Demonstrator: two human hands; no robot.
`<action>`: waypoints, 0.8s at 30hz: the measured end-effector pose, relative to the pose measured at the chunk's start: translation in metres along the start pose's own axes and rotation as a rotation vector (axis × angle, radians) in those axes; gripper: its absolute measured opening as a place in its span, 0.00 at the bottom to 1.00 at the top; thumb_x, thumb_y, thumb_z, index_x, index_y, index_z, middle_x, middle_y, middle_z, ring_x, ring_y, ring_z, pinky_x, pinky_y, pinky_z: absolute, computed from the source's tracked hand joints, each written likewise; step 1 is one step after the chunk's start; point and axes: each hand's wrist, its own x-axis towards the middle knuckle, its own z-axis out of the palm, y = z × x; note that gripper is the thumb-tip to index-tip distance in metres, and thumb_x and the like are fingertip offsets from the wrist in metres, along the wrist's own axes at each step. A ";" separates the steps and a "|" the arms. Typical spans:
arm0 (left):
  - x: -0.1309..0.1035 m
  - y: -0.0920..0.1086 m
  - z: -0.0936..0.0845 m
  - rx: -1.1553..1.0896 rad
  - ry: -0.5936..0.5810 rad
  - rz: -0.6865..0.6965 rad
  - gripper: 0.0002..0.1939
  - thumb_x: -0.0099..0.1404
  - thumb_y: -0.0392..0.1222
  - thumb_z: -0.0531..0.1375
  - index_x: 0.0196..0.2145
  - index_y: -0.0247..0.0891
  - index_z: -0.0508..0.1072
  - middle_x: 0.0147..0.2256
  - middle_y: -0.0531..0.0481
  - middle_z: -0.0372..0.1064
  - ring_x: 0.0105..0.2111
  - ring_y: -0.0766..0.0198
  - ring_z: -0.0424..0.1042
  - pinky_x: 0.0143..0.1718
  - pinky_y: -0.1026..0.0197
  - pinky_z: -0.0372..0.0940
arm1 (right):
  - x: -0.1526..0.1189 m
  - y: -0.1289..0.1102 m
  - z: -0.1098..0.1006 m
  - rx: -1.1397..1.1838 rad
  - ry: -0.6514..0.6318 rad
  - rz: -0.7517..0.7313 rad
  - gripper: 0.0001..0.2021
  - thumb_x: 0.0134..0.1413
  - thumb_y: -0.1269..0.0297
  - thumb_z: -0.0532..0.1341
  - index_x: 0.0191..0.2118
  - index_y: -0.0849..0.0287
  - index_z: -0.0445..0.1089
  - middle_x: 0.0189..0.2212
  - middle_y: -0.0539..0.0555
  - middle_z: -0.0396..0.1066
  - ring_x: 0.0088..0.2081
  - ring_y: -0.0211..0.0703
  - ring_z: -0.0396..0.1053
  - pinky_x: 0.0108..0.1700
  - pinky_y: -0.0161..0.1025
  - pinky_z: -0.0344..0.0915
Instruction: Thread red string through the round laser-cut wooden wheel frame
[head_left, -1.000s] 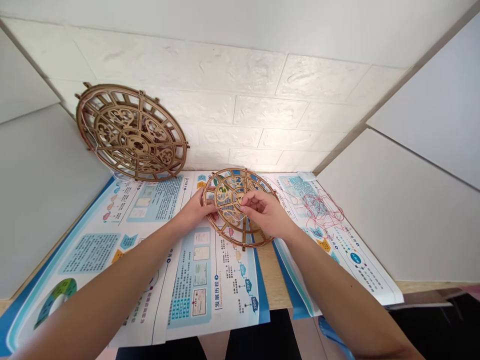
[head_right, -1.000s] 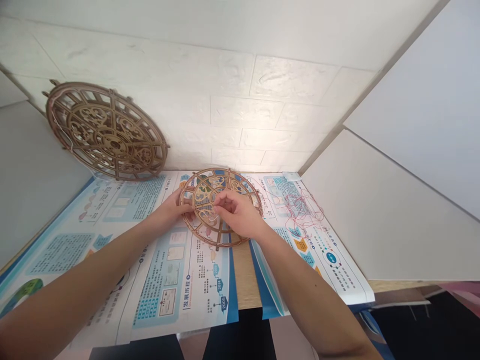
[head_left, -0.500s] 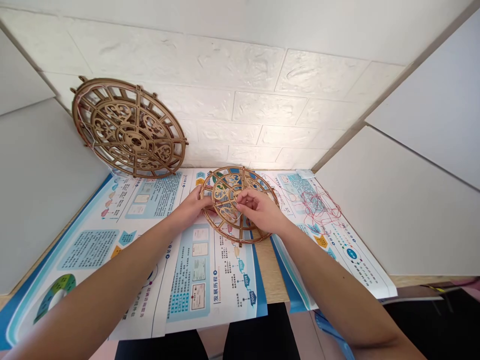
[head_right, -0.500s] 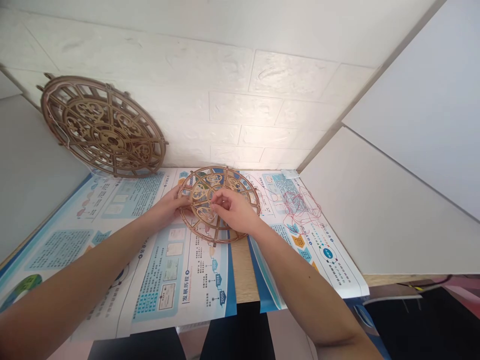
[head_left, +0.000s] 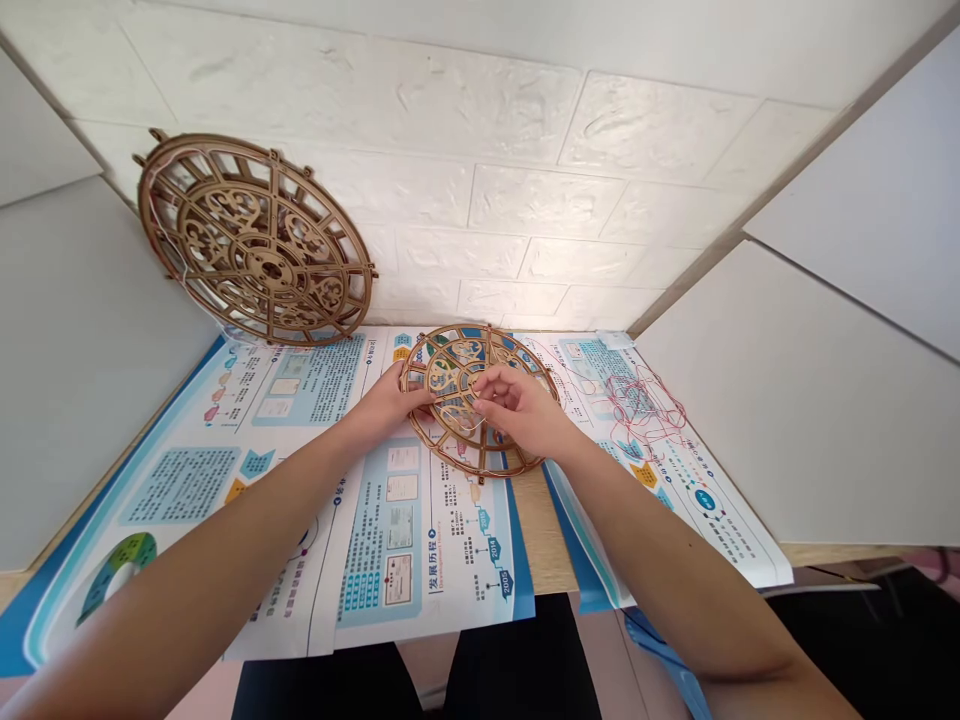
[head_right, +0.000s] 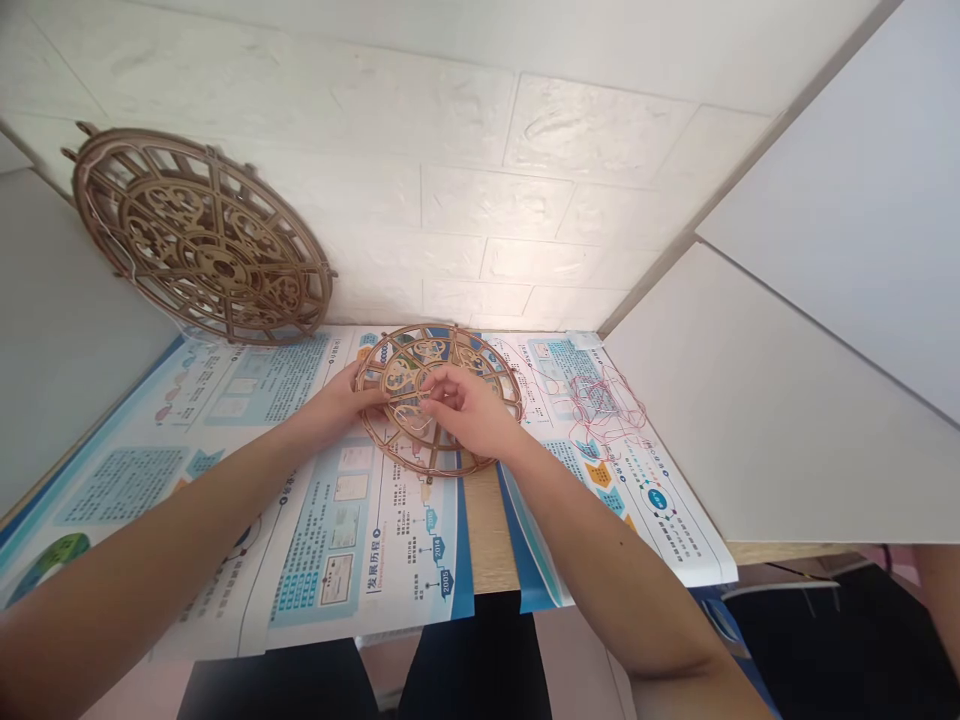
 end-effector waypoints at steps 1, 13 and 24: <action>0.000 0.001 0.000 -0.007 -0.010 0.004 0.31 0.51 0.43 0.74 0.48 0.37 0.64 0.36 0.48 0.74 0.31 0.60 0.74 0.32 0.59 0.70 | 0.000 -0.001 0.000 0.042 0.001 0.001 0.13 0.56 0.57 0.68 0.41 0.55 0.66 0.30 0.47 0.68 0.23 0.33 0.60 0.23 0.34 0.56; -0.001 0.004 -0.001 -0.118 0.022 -0.092 0.24 0.55 0.40 0.67 0.48 0.38 0.67 0.41 0.45 0.74 0.37 0.57 0.74 0.35 0.57 0.70 | 0.005 -0.004 0.008 0.292 0.122 0.007 0.19 0.50 0.53 0.73 0.36 0.56 0.65 0.25 0.43 0.64 0.19 0.28 0.54 0.22 0.33 0.50; -0.001 0.003 -0.004 -0.119 -0.017 -0.086 0.26 0.54 0.41 0.68 0.50 0.38 0.67 0.41 0.45 0.74 0.38 0.57 0.75 0.39 0.56 0.70 | 0.006 -0.005 0.002 0.316 0.210 0.028 0.20 0.47 0.54 0.75 0.35 0.56 0.65 0.23 0.43 0.63 0.18 0.28 0.55 0.22 0.33 0.47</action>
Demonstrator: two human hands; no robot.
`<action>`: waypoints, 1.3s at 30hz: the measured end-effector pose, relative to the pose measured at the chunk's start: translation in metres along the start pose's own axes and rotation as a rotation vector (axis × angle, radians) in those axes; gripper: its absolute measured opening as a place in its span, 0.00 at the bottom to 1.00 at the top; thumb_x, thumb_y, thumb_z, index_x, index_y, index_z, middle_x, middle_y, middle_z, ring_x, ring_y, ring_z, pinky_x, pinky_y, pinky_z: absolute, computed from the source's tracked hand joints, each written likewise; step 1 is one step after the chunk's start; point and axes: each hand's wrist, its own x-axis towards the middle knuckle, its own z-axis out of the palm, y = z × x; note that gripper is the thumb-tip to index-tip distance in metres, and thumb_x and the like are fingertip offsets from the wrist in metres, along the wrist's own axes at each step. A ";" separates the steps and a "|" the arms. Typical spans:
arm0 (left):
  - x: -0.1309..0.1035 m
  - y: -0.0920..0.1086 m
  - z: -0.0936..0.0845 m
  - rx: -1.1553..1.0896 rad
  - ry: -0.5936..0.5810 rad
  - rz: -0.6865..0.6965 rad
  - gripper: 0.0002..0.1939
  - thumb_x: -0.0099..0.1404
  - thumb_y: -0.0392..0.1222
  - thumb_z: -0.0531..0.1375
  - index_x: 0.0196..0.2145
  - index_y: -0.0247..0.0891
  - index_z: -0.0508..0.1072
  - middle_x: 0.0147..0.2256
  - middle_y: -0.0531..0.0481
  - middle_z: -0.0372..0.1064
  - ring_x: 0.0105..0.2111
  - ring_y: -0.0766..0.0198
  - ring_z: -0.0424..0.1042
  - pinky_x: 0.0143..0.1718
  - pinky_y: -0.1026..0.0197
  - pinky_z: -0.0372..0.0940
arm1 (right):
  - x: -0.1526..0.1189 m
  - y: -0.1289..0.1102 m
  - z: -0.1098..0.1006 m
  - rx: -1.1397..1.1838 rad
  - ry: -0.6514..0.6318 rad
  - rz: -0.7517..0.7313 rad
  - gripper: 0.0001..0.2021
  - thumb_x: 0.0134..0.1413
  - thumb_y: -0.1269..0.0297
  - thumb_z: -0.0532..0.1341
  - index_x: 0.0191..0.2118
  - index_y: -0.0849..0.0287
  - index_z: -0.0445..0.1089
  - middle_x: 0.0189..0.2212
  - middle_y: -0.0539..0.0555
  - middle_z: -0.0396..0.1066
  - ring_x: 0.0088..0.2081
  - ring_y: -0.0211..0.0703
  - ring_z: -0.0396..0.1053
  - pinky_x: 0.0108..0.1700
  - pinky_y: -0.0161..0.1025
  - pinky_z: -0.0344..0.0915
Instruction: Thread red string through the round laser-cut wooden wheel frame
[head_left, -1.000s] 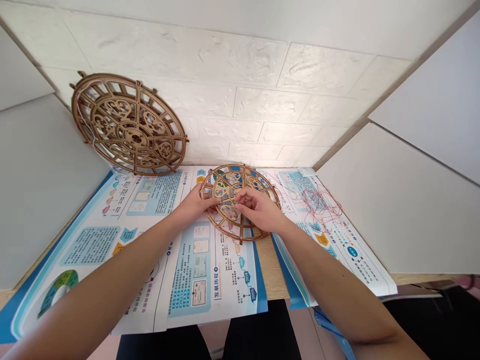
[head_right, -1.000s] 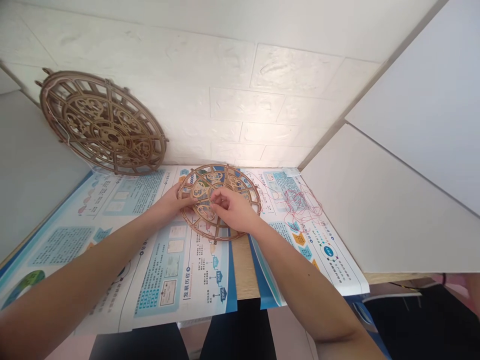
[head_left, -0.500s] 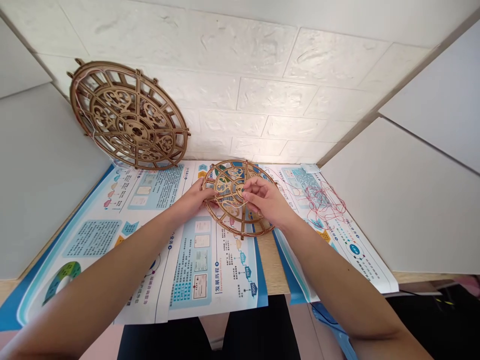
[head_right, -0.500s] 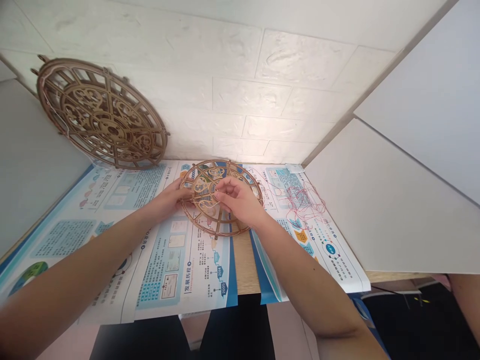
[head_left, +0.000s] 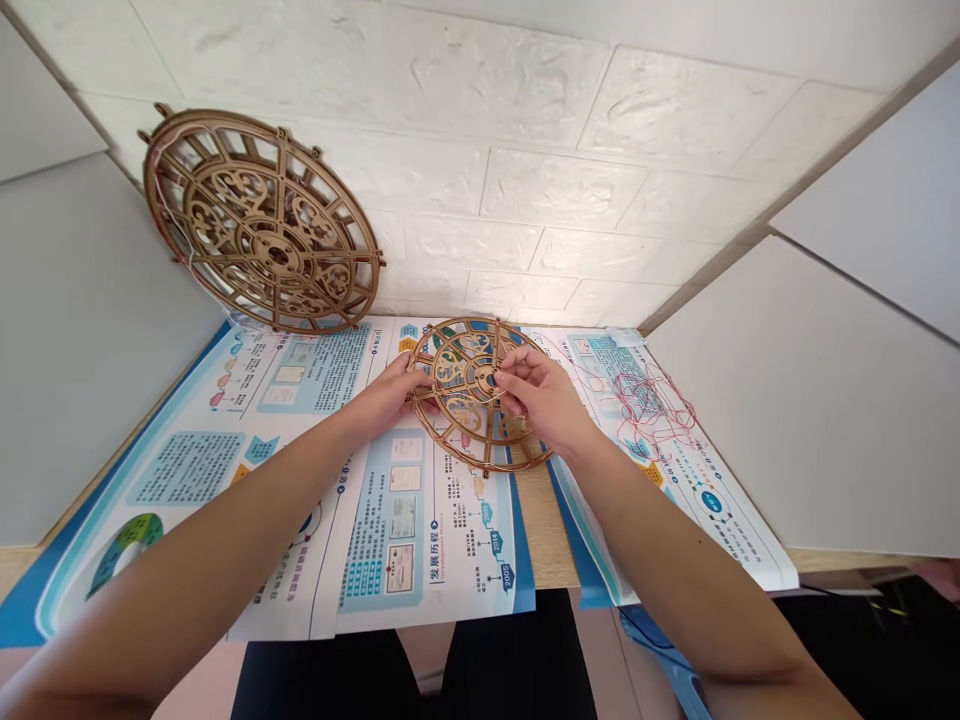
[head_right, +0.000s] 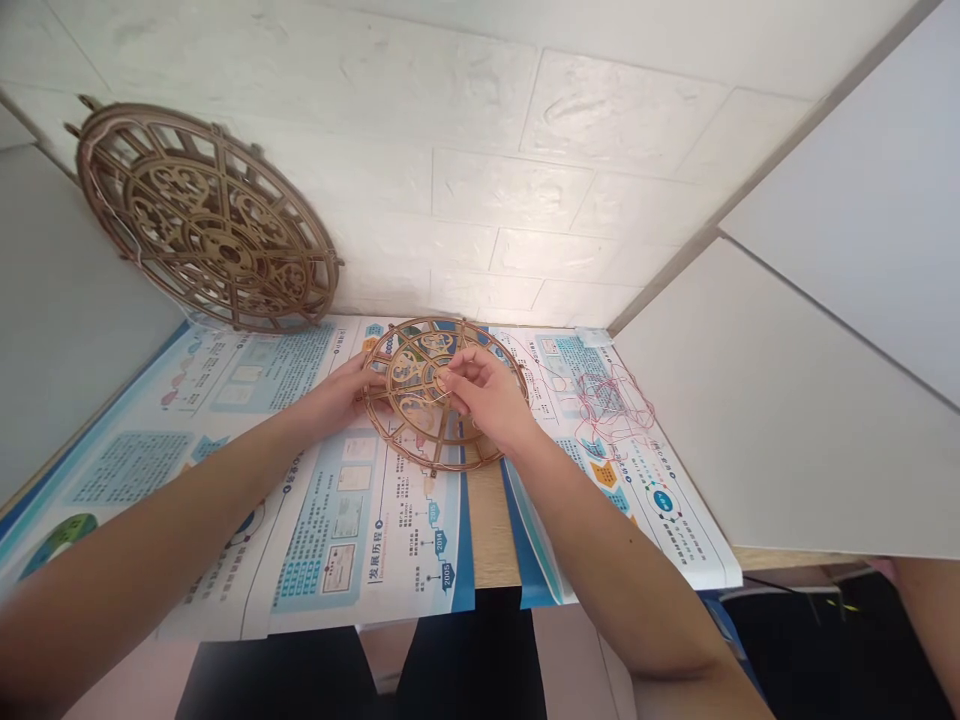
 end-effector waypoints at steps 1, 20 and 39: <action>0.000 0.000 0.000 0.001 0.000 0.003 0.26 0.54 0.40 0.68 0.50 0.38 0.67 0.41 0.45 0.74 0.37 0.58 0.75 0.38 0.56 0.70 | 0.000 0.000 0.000 -0.004 -0.001 -0.001 0.20 0.47 0.54 0.75 0.35 0.56 0.65 0.23 0.43 0.63 0.18 0.29 0.55 0.22 0.33 0.47; 0.000 -0.001 0.001 0.025 -0.030 0.054 0.29 0.52 0.39 0.69 0.50 0.36 0.64 0.37 0.45 0.74 0.33 0.58 0.75 0.35 0.55 0.68 | -0.001 0.003 0.004 -0.041 -0.031 0.002 0.20 0.48 0.52 0.74 0.34 0.57 0.66 0.24 0.44 0.64 0.19 0.29 0.55 0.22 0.33 0.51; 0.003 -0.005 -0.001 0.108 0.013 0.098 0.32 0.50 0.40 0.75 0.48 0.38 0.65 0.34 0.49 0.73 0.26 0.63 0.72 0.30 0.58 0.70 | 0.002 0.008 0.001 -0.171 0.000 -0.021 0.16 0.51 0.54 0.71 0.33 0.56 0.65 0.24 0.44 0.64 0.19 0.31 0.57 0.21 0.33 0.53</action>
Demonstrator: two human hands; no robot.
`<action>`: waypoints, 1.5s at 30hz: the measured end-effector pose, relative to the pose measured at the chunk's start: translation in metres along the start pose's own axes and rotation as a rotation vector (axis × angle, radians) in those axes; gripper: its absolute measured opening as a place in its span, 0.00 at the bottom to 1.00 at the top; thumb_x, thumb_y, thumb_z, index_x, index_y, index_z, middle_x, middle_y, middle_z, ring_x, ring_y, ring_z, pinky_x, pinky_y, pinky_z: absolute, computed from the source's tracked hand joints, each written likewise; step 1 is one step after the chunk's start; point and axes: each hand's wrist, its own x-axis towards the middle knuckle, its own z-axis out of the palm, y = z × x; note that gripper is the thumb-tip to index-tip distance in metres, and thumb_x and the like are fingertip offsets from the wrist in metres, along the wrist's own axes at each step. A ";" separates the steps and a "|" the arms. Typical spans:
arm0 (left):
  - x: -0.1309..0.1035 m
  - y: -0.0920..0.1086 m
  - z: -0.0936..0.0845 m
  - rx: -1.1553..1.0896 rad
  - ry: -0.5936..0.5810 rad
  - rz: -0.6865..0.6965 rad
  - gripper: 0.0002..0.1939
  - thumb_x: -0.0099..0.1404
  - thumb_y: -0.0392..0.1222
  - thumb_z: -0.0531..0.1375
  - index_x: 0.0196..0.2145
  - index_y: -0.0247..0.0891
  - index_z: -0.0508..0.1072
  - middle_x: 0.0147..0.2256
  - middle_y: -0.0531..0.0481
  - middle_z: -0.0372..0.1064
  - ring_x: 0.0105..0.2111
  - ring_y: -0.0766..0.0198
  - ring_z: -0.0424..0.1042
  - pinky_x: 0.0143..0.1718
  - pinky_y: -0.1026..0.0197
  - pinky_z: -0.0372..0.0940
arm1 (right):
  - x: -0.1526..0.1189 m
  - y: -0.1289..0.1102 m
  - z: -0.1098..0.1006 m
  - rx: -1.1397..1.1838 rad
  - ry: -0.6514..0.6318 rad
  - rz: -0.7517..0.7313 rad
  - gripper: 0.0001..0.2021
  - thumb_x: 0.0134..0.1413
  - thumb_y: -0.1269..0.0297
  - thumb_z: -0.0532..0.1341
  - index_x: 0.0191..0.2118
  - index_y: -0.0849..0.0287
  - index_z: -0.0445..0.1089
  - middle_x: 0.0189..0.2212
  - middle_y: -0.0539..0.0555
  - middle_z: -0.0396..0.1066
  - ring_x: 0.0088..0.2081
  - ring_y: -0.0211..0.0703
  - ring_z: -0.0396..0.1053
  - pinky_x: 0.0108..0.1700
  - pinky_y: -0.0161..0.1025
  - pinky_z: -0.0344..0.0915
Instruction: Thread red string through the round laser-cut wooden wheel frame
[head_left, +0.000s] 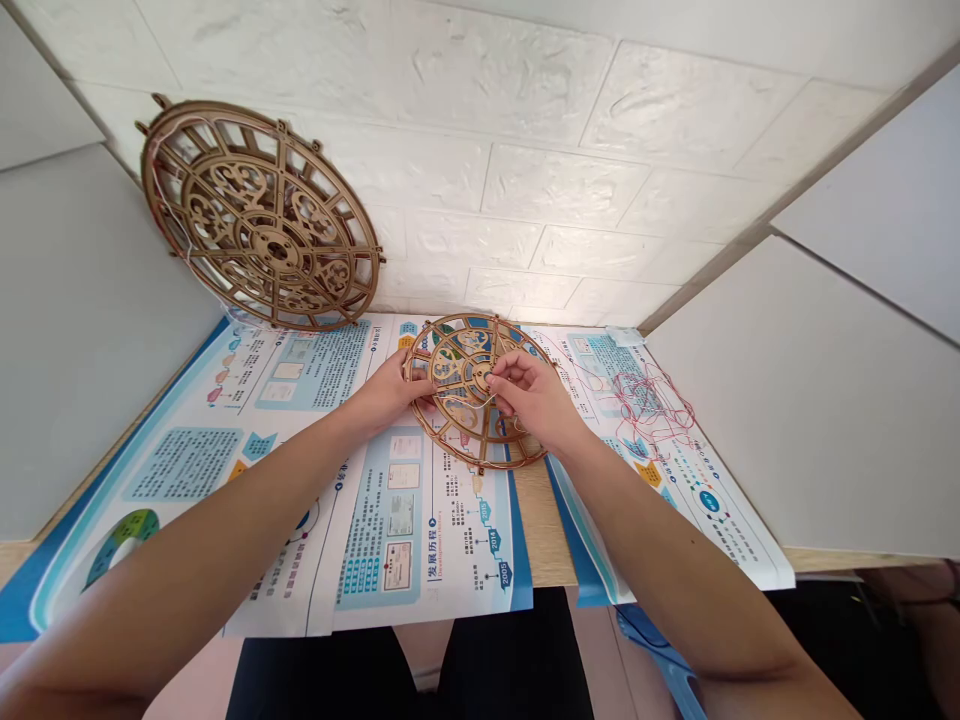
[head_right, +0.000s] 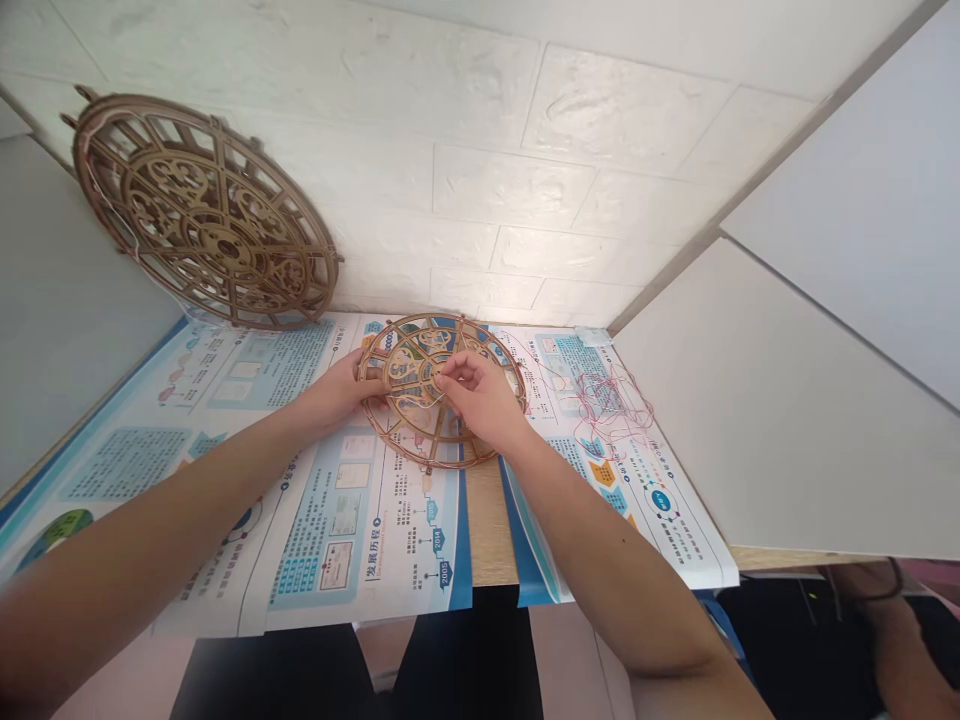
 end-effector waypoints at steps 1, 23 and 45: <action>0.000 0.001 0.000 -0.015 0.009 0.005 0.31 0.50 0.40 0.75 0.48 0.38 0.65 0.33 0.50 0.73 0.26 0.63 0.72 0.29 0.59 0.70 | 0.001 0.000 -0.002 -0.002 0.001 -0.002 0.16 0.51 0.55 0.71 0.34 0.56 0.66 0.24 0.44 0.64 0.19 0.31 0.58 0.22 0.33 0.54; 0.003 -0.002 -0.009 0.010 0.084 0.066 0.31 0.50 0.42 0.74 0.47 0.38 0.63 0.29 0.52 0.70 0.26 0.60 0.72 0.31 0.55 0.71 | 0.008 0.000 -0.044 -0.406 -0.160 0.020 0.12 0.50 0.60 0.70 0.41 0.57 0.75 0.33 0.52 0.74 0.27 0.37 0.67 0.27 0.35 0.61; 0.002 0.000 -0.007 -0.011 0.064 0.058 0.31 0.50 0.41 0.74 0.47 0.38 0.63 0.31 0.50 0.72 0.27 0.60 0.73 0.31 0.56 0.72 | -0.005 -0.005 -0.021 -0.551 -0.336 -0.067 0.11 0.60 0.55 0.64 0.36 0.58 0.77 0.24 0.50 0.70 0.24 0.37 0.63 0.26 0.35 0.57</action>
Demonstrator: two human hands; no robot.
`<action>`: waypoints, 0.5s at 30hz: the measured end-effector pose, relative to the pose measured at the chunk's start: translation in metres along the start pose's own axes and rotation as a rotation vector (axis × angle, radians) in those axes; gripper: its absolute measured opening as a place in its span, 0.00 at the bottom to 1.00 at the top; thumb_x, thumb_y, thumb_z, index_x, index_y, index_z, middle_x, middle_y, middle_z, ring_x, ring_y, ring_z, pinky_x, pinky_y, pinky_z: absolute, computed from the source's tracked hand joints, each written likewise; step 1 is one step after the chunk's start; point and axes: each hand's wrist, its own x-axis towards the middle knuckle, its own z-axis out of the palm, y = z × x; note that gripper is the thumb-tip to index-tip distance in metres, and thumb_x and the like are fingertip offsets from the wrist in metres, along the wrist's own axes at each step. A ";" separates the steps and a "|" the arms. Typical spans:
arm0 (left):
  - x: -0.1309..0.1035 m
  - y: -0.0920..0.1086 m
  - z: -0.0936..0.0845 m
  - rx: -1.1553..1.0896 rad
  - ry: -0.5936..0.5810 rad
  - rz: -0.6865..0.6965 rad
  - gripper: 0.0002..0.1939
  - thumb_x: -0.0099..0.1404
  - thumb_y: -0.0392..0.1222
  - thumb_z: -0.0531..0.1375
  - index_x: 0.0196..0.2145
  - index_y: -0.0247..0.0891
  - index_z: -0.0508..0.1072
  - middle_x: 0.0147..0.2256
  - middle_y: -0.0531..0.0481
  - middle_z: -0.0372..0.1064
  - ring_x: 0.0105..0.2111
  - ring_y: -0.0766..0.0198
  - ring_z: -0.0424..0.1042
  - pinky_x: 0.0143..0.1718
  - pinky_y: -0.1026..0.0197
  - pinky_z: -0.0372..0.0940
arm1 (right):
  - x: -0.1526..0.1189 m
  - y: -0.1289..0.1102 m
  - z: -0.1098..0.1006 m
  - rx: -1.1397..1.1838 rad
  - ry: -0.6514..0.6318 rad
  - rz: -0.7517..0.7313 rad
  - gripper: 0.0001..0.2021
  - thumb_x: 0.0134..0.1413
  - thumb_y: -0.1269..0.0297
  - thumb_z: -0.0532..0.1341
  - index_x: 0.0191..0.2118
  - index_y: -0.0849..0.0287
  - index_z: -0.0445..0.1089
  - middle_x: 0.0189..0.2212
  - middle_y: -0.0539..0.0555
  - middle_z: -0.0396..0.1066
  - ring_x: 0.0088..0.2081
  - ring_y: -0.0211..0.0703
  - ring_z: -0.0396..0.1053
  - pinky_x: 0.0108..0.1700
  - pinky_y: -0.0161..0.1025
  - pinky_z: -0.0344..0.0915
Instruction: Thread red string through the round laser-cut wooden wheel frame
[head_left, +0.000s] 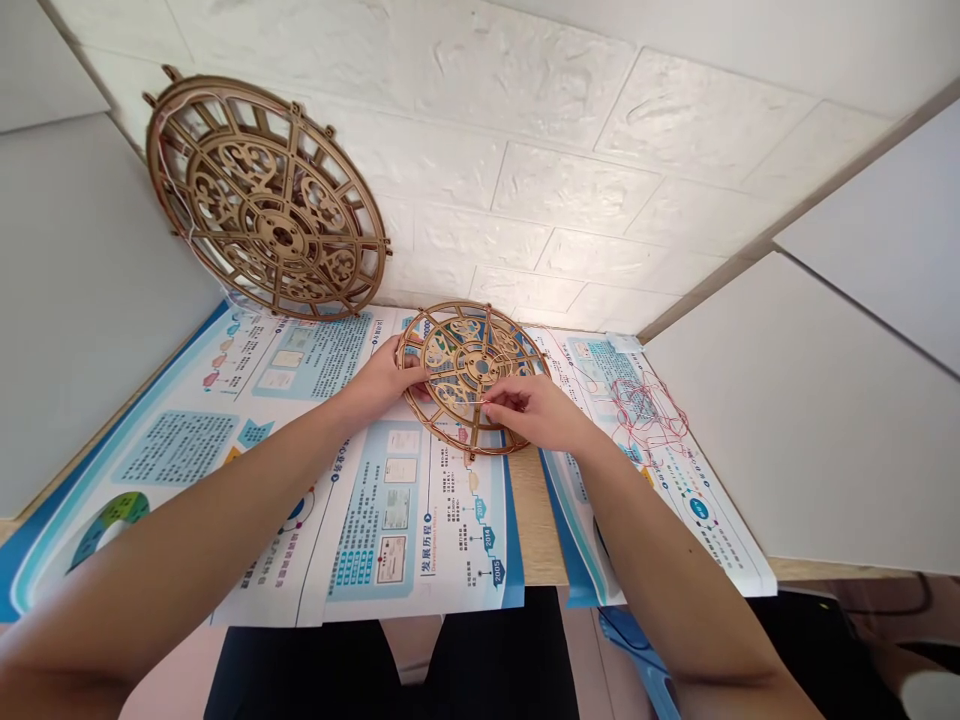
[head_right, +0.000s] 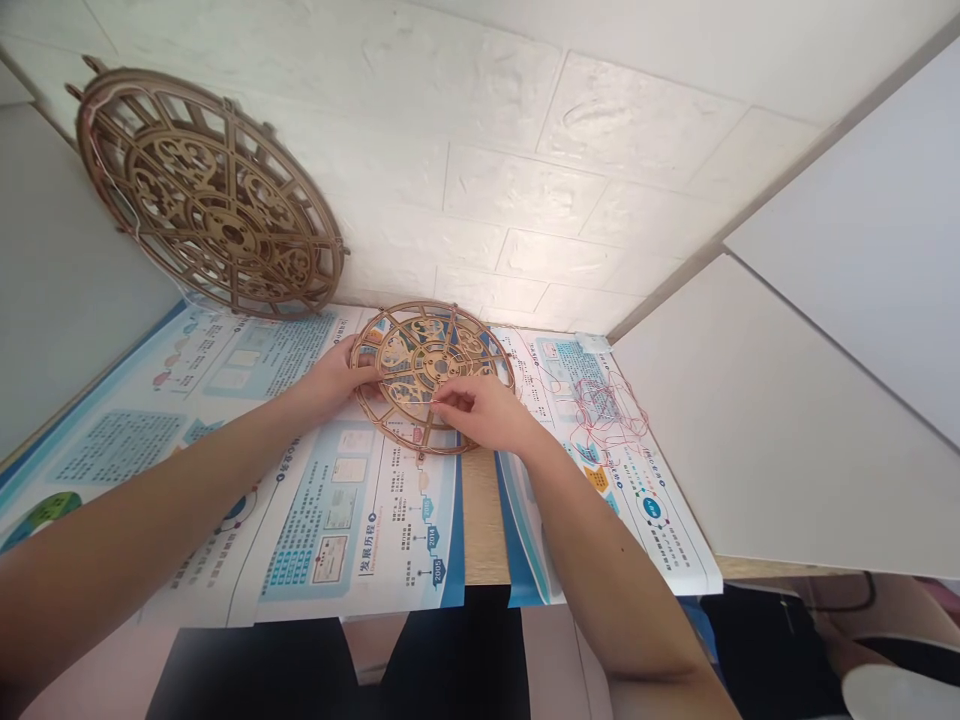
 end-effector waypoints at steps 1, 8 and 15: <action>0.000 0.000 0.000 0.003 -0.006 0.000 0.31 0.50 0.42 0.74 0.47 0.38 0.63 0.31 0.51 0.72 0.27 0.61 0.73 0.31 0.57 0.72 | -0.001 -0.001 0.000 -0.022 -0.016 -0.004 0.12 0.61 0.54 0.64 0.35 0.58 0.76 0.23 0.49 0.69 0.23 0.36 0.61 0.25 0.35 0.56; 0.001 0.000 0.000 -0.001 0.012 -0.019 0.33 0.51 0.40 0.74 0.49 0.37 0.62 0.32 0.50 0.73 0.26 0.62 0.74 0.30 0.58 0.72 | -0.003 -0.010 0.000 -0.208 -0.050 -0.072 0.13 0.62 0.54 0.64 0.33 0.59 0.73 0.22 0.47 0.67 0.24 0.36 0.62 0.29 0.35 0.56; 0.000 -0.001 0.000 -0.032 0.011 -0.016 0.32 0.50 0.39 0.74 0.48 0.37 0.63 0.32 0.50 0.74 0.26 0.61 0.74 0.28 0.59 0.72 | -0.006 -0.013 0.000 -0.247 -0.025 -0.065 0.09 0.60 0.58 0.64 0.39 0.56 0.67 0.24 0.45 0.66 0.25 0.37 0.63 0.30 0.35 0.57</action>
